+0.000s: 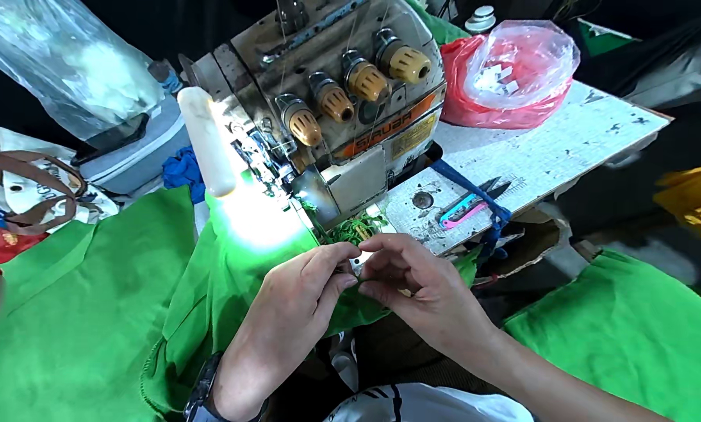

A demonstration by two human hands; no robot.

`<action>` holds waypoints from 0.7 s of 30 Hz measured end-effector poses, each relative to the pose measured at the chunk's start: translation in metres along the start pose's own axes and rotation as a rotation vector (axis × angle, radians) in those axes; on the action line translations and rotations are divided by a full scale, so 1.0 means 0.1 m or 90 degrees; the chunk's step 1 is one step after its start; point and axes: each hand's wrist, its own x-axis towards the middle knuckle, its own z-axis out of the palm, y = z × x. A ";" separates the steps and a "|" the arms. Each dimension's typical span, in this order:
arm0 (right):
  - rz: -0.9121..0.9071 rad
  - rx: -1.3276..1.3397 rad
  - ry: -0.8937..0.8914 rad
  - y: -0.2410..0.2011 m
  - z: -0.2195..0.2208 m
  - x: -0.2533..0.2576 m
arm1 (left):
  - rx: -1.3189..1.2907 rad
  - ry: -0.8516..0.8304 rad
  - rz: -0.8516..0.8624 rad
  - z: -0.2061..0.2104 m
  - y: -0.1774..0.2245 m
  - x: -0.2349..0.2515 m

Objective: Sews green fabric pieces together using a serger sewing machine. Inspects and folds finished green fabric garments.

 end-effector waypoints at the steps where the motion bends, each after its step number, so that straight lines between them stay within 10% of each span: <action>1: -0.002 0.004 0.003 0.01 0.00 -0.01 | -0.003 0.013 0.001 0.01 0.01 0.00; 8: 0.116 0.122 0.027 0.08 0.00 -0.07 | 0.122 0.366 -0.214 -0.15 -0.21 -0.26; 13: 0.174 0.145 0.015 0.08 -0.04 -0.11 | 0.001 0.211 -0.495 -0.44 -0.57 -0.48; 21: 0.189 0.205 0.004 0.10 -0.06 -0.17 | -0.221 0.173 -0.475 -0.68 -0.48 -0.49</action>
